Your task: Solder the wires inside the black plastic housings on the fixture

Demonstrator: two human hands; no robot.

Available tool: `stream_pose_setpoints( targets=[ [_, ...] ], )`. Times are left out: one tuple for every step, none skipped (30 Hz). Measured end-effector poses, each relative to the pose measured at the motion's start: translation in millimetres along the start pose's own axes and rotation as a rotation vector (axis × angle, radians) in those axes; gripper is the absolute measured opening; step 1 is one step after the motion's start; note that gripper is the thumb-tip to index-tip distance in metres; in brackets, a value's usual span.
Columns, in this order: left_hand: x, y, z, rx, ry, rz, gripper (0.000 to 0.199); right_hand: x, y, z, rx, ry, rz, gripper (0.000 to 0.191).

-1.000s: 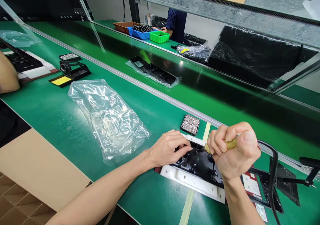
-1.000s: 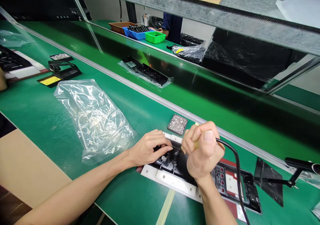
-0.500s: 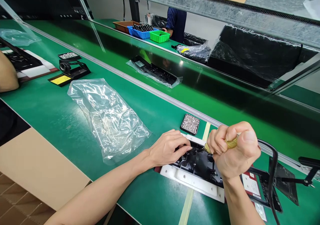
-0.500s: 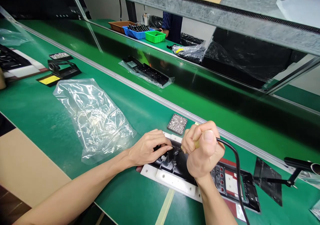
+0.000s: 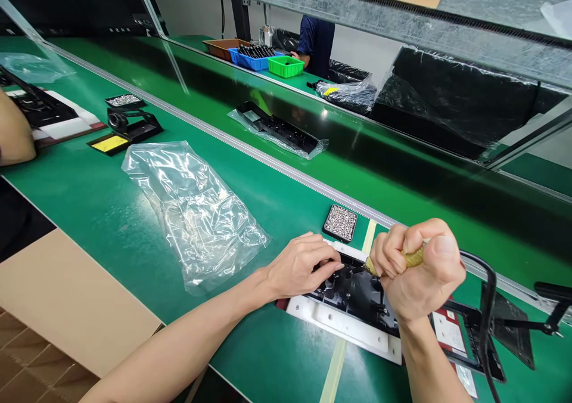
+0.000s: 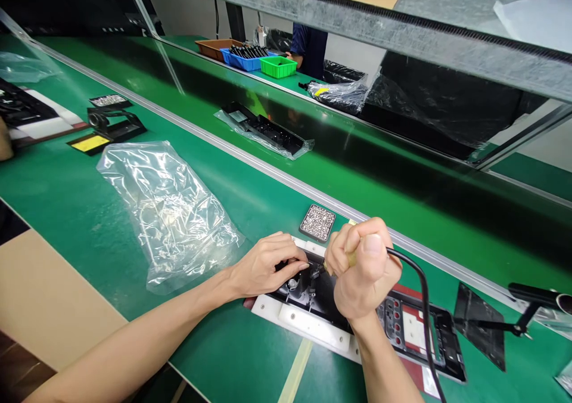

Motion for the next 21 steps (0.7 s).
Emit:
stream_pose_setpoints(
  targets=[
    [0.1,0.2,-0.3,0.0,-0.001,0.0,0.014,0.2,0.0,0.0,0.002,-0.001,-0.001,0.035],
    [0.2,0.5,-0.5,-0.001,-0.002,0.0,0.014,0.3,0.1,-0.1,0.005,0.0,0.0,0.035],
    [0.3,0.8,-0.8,-0.001,-0.002,-0.001,0.015,0.4,0.2,-0.1,0.009,0.002,0.003,0.035],
    [0.4,1.0,-0.9,-0.003,-0.001,-0.003,0.015,0.4,0.3,-0.1,0.011,0.005,0.006,0.035],
    [0.5,1.1,-0.9,-0.004,0.0,-0.003,0.015,0.5,0.5,-0.1,0.011,0.006,0.008,0.035],
    [0.5,1.1,-0.9,-0.004,0.001,-0.004,0.015,0.6,0.7,-0.1,0.009,0.007,0.009,0.035],
    [0.5,1.0,-0.9,-0.004,0.001,-0.004,0.015,0.6,0.8,-0.1,0.008,0.006,0.009,0.036],
    [0.5,0.8,-0.8,-0.002,0.001,-0.001,0.015,0.6,0.9,-0.1,0.005,0.004,0.008,0.036],
    [0.5,0.5,-0.6,-0.001,0.001,0.0,0.016,0.6,1.0,-0.1,0.004,0.001,0.006,0.036],
    [0.6,0.3,-0.5,0.001,0.002,0.002,0.016,0.4,1.0,0.0,0.003,0.001,0.005,0.036],
    [0.8,0.0,-0.4,0.001,0.003,0.003,0.016,0.2,1.0,0.0,0.004,0.002,0.003,0.036],
    [1.0,-0.1,-0.3,0.0,0.005,0.004,0.016,0.0,1.0,0.1,0.005,0.005,0.002,0.036],
    [1.2,-0.2,-0.3,0.0,0.007,0.005,0.016,-0.3,0.9,0.1,0.006,0.007,0.0,0.036],
    [1.3,-0.2,-0.3,0.0,0.008,0.004,0.016,-0.5,0.8,0.2,0.006,0.01,-0.004,0.036],
    [1.4,0.0,-0.4,0.0,0.009,0.004,0.017,-0.7,0.8,0.2,0.005,0.012,-0.006,0.036],
    [1.5,0.1,-0.5,0.001,0.008,0.004,0.017,-0.9,0.7,0.2,0.002,0.012,-0.008,0.036],
    [1.4,0.3,-0.6,0.001,0.008,0.003,0.018,-1.0,0.7,0.2,-0.001,0.012,-0.01,0.036],
    [1.3,0.5,-0.6,0.002,0.009,0.002,0.018,-1.1,0.6,0.1,-0.003,0.012,-0.012,0.036],
    [1.2,0.7,-0.6,0.001,0.008,0.003,0.018,-1.1,0.6,0.0,-0.005,0.014,-0.016,0.036],
    [1.0,0.9,-0.5,0.002,0.008,0.004,0.018,-1.1,0.5,0.0,-0.005,0.016,-0.016,0.036],
    [0.9,1.0,-0.4,0.003,0.009,0.004,0.018,-1.0,0.4,0.0,-0.004,0.017,-0.017,0.036]
  ],
)
Point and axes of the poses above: each hand's wrist, its own y-axis towards the middle knuckle, its own x-axis out of the back of the hand, z = x × y, the point moved 1 cm from there along y, towards the middle knuckle, and after that the axes turned 3 degrees about z, right-handed, at the moved point
